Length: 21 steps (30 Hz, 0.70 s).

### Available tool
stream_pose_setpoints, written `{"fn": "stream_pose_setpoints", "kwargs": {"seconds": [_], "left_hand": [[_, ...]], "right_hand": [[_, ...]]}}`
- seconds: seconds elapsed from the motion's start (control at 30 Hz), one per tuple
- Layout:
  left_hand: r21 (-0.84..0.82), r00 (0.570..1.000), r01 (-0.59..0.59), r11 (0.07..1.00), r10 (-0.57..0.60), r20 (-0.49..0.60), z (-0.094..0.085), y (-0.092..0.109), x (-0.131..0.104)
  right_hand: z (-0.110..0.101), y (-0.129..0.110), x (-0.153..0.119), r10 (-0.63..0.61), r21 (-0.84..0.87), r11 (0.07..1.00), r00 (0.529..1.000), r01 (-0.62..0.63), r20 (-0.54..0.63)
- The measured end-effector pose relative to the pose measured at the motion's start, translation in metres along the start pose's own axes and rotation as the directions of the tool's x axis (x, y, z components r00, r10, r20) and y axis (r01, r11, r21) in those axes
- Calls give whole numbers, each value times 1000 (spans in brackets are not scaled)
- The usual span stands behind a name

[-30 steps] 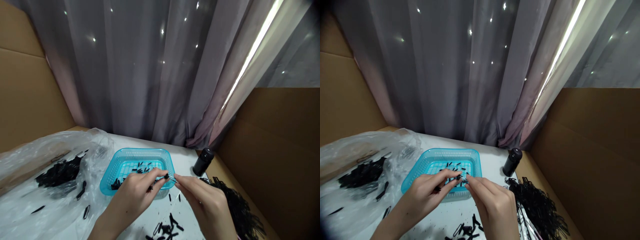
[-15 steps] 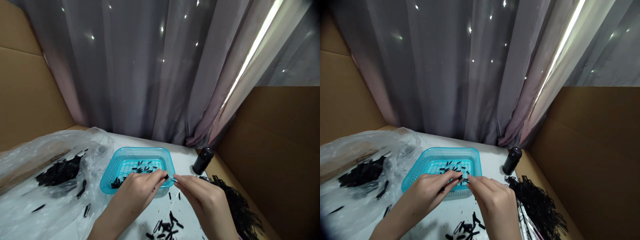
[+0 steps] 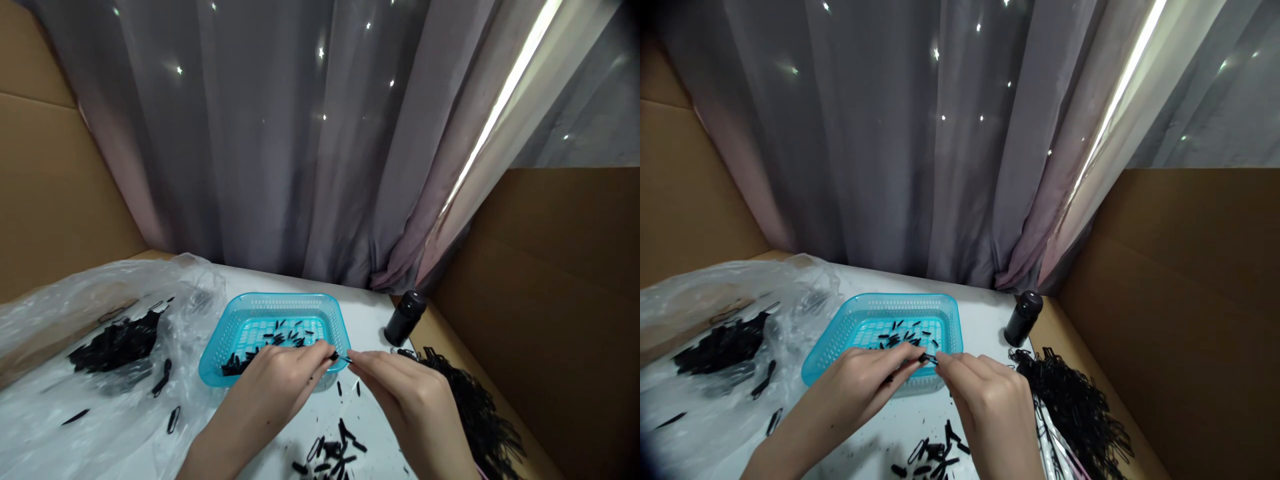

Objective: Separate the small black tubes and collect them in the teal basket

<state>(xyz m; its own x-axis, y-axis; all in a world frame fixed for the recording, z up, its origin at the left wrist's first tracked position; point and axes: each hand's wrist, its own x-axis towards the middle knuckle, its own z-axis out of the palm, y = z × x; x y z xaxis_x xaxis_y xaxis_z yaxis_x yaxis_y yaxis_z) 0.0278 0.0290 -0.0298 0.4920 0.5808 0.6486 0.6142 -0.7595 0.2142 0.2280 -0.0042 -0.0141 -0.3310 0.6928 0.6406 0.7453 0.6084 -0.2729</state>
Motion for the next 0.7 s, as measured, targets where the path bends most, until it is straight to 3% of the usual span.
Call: {"fn": "stream_pose_setpoints", "kwargs": {"seconds": [0.3,0.7], "left_hand": [[-67,999,38,997,-38,0,-1,-1,-1],[-170,996,36,985,-50,-80,2,-5,-1]], "right_hand": [[0,0,1,-15,72,997,999,17,-32],[5,0,3,-39,107,993,992,52,-116]]}}
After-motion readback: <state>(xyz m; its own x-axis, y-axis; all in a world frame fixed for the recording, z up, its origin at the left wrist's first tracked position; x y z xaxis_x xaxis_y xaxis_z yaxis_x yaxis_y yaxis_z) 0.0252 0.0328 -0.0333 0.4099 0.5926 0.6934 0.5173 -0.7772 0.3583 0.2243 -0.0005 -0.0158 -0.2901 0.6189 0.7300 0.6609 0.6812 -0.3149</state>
